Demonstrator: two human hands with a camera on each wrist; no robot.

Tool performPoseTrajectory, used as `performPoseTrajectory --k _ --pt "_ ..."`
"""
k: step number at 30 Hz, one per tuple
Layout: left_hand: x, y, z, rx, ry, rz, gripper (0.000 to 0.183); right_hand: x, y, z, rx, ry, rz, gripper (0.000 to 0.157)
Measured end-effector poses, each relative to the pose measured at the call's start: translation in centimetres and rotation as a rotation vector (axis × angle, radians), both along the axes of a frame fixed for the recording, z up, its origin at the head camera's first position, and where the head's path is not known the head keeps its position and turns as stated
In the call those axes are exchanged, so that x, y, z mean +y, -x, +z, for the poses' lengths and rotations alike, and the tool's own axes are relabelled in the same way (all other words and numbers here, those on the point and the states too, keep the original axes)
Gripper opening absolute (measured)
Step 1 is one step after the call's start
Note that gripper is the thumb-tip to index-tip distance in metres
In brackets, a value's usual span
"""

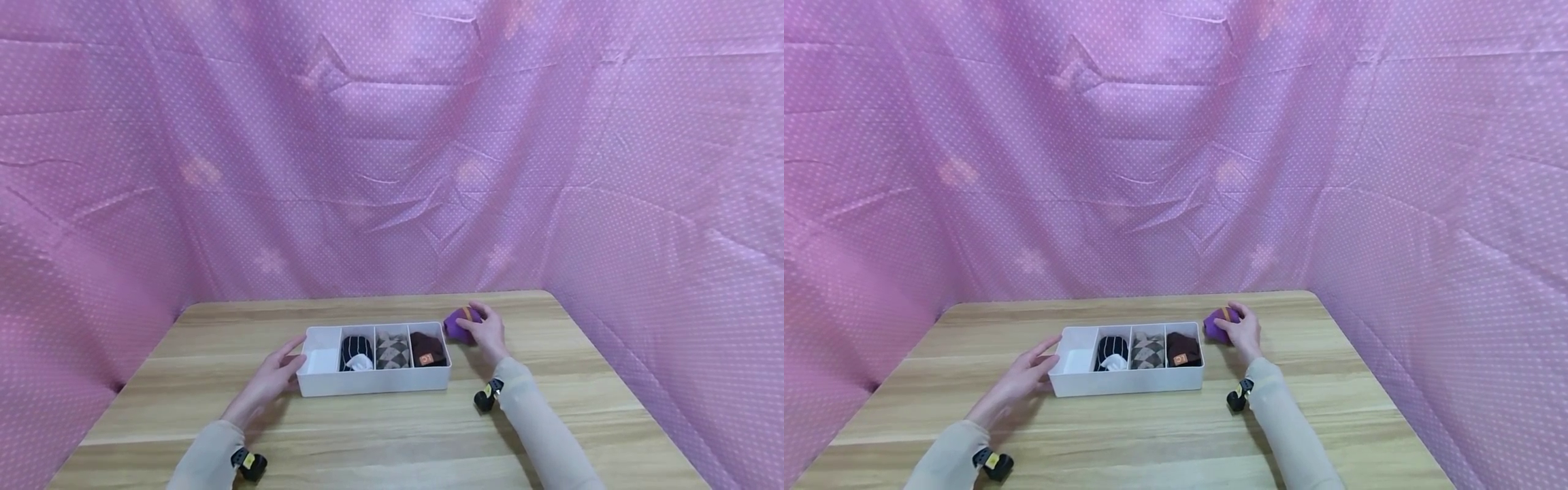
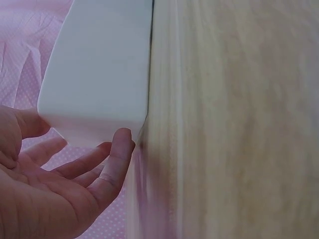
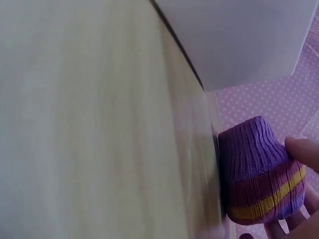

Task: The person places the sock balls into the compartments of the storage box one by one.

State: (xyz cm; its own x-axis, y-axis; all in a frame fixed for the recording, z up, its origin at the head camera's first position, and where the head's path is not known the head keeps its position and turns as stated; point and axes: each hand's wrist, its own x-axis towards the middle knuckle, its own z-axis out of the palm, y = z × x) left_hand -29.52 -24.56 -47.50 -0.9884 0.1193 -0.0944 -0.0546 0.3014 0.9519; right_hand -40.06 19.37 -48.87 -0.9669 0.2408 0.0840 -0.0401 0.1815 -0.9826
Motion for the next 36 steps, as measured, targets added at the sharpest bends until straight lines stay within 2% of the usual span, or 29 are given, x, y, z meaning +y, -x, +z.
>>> performPoseTrajectory --k 5,9,12,14,17,19,22,26,31,36 --pt "0.1 0.1 0.0 0.006 -0.029 -0.005 0.057 0.5 0.3 -0.2 0.003 -0.020 0.026 0.062" --pt "0.1 0.2 0.1 0.007 -0.034 -0.008 0.056 0.9 0.5 -0.3 -0.009 -0.003 0.080 0.059" --pt "0.1 0.3 0.1 0.002 -0.020 -0.004 0.056 1.3 0.4 -0.2 -0.024 0.054 0.158 0.062" --pt "0.1 0.3 0.2 -0.001 -0.014 -0.001 0.056 1.6 0.3 -0.1 -0.049 0.129 0.221 0.064" --pt "0.0 0.3 0.2 -0.001 -0.002 0.001 0.056 1.9 0.3 0.0 -0.073 0.164 0.315 0.064" --pt "0.0 0.3 0.3 -0.001 -0.001 -0.001 0.056 2.1 0.3 0.0 -0.073 0.119 0.355 0.062" --pt "-0.1 0.3 0.4 -0.004 0.008 0.001 0.056 2.2 0.3 0.1 -0.036 -0.011 0.406 0.060" --pt "-0.2 0.2 0.4 -0.004 0.009 0.000 0.056 2.0 0.5 0.1 -0.004 -0.137 0.412 0.064" --pt "-0.3 0.2 0.4 0.006 0.004 -0.015 0.056 1.5 0.2 0.2 0.019 -0.253 0.366 0.066" --pt "-0.3 0.2 0.4 0.001 0.005 -0.017 0.056 1.3 0.5 -0.2 -0.004 -0.229 0.320 0.062"
